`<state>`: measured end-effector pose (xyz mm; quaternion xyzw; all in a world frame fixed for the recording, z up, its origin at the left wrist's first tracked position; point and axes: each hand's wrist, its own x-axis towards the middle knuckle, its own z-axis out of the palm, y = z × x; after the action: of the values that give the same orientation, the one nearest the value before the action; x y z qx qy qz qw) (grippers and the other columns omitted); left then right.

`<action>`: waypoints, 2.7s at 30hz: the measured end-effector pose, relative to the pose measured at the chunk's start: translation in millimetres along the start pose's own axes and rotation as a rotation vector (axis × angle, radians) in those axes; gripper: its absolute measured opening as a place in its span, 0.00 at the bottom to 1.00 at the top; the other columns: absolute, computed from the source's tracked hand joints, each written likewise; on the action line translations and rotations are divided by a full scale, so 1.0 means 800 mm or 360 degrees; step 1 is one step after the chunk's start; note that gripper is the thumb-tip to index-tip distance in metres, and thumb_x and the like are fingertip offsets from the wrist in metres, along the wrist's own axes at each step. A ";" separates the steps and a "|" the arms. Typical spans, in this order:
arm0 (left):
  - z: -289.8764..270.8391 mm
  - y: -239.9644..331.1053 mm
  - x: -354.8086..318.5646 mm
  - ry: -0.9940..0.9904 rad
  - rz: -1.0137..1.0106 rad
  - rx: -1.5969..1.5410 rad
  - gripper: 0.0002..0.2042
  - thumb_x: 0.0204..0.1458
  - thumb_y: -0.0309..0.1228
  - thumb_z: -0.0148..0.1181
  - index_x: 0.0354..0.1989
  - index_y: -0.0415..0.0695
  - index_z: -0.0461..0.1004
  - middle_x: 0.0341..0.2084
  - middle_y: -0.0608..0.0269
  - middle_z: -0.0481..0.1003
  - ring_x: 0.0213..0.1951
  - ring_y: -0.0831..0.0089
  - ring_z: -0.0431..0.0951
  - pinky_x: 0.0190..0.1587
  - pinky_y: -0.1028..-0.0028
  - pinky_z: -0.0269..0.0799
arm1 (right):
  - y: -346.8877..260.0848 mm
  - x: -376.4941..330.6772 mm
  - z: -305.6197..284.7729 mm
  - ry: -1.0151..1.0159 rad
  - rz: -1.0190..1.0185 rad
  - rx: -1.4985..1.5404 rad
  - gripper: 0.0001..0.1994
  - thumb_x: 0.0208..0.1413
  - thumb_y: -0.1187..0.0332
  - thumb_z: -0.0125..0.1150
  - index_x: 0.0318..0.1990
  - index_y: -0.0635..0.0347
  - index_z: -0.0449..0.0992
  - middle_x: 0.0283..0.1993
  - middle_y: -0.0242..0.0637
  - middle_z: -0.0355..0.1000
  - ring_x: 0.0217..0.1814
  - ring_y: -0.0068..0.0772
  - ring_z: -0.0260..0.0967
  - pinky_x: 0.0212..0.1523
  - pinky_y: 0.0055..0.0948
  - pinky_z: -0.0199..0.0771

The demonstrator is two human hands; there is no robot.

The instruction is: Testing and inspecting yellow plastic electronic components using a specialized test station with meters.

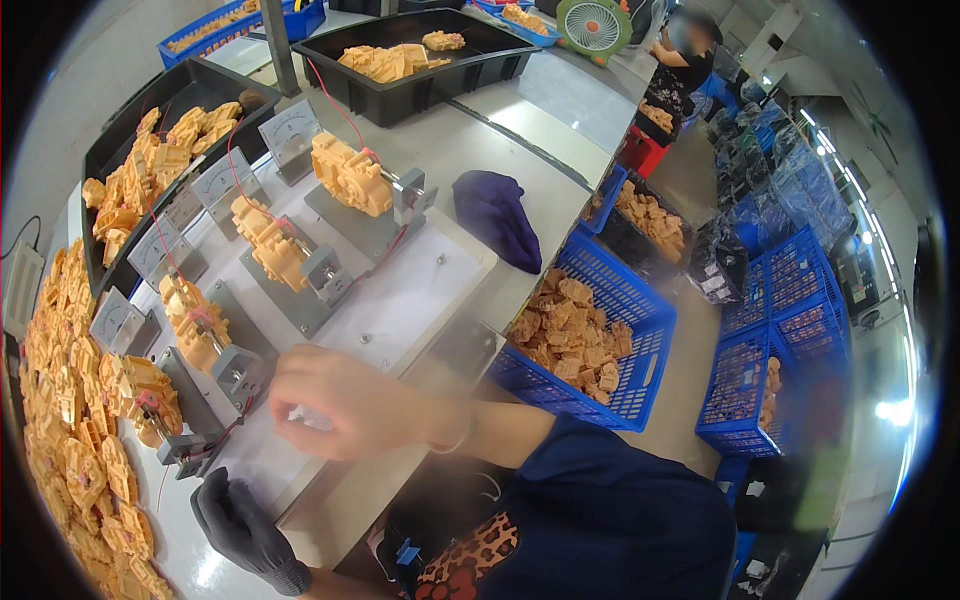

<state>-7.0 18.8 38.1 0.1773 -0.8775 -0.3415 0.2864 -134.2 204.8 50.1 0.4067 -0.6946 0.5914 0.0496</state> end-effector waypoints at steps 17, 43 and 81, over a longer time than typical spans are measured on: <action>-0.002 -0.005 0.004 -0.0028 0.0441 0.0423 0.06 0.53 0.21 0.53 0.26 0.35 0.64 0.24 0.52 0.62 0.28 0.57 0.63 0.33 0.64 0.62 | -0.011 0.005 0.009 0.0083 -0.0134 -0.0279 0.04 0.47 0.73 0.62 0.29 0.60 0.73 0.30 0.40 0.71 0.34 0.43 0.69 0.36 0.36 0.69; -0.016 0.034 0.310 -0.0104 0.0496 -0.0443 0.22 0.55 0.47 0.56 0.51 0.44 0.72 0.39 0.52 0.76 0.43 0.69 0.77 0.46 0.72 0.71 | -0.036 0.022 0.087 -0.0321 -0.0063 0.0355 0.30 0.39 0.73 0.58 0.57 0.61 0.68 0.45 0.41 0.69 0.44 0.35 0.68 0.47 0.32 0.70; 0.005 0.022 0.002 0.0096 0.0187 0.0346 0.06 0.41 0.30 0.64 0.30 0.47 0.77 0.31 0.59 0.75 0.36 0.58 0.75 0.37 0.61 0.72 | 0.001 0.008 -0.013 -0.0305 -0.0051 -0.0348 0.07 0.44 0.76 0.66 0.32 0.62 0.76 0.29 0.37 0.71 0.33 0.36 0.70 0.35 0.31 0.71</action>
<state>-12.9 32.7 48.5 0.1656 -0.9092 -0.2215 0.3112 -143.1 210.7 55.8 0.4644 -0.7498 0.4699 0.0364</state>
